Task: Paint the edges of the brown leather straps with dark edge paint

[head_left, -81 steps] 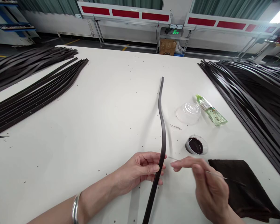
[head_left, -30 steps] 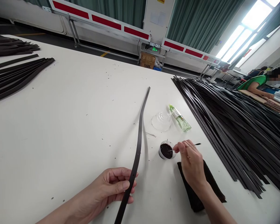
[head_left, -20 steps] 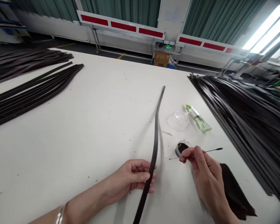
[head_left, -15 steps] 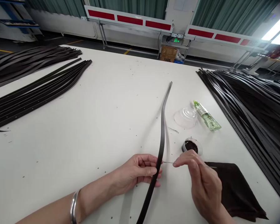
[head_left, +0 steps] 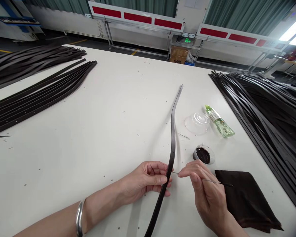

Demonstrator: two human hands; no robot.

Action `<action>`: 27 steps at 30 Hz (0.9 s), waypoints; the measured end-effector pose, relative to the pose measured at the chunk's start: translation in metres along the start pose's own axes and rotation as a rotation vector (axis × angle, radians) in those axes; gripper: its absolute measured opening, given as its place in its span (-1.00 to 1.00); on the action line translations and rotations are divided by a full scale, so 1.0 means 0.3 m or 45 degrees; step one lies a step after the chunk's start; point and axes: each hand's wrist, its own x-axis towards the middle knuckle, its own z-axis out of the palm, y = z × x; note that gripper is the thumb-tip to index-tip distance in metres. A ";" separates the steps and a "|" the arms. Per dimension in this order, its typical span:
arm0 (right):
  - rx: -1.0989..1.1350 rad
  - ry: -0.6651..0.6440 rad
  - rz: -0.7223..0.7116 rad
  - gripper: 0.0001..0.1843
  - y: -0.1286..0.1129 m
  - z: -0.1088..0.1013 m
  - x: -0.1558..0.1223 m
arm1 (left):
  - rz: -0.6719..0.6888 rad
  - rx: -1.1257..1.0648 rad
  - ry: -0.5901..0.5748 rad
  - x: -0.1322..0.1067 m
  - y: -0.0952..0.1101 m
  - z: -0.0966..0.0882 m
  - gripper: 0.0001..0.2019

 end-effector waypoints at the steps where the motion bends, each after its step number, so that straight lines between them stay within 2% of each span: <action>1: -0.001 -0.006 0.004 -0.69 0.000 0.001 0.001 | -0.002 0.001 -0.001 0.000 0.001 0.000 -0.81; 17: -0.034 0.005 -0.066 -0.66 -0.017 0.011 0.012 | -0.005 0.015 0.003 0.002 0.004 0.002 -0.82; 23: -0.013 -0.023 -0.034 -0.68 -0.017 0.008 0.012 | -0.003 0.006 -0.002 0.000 0.008 0.006 -0.84; 27: 0.054 0.009 0.099 -0.66 -0.010 0.001 -0.018 | 0.005 -0.024 0.019 0.000 0.005 0.003 -0.84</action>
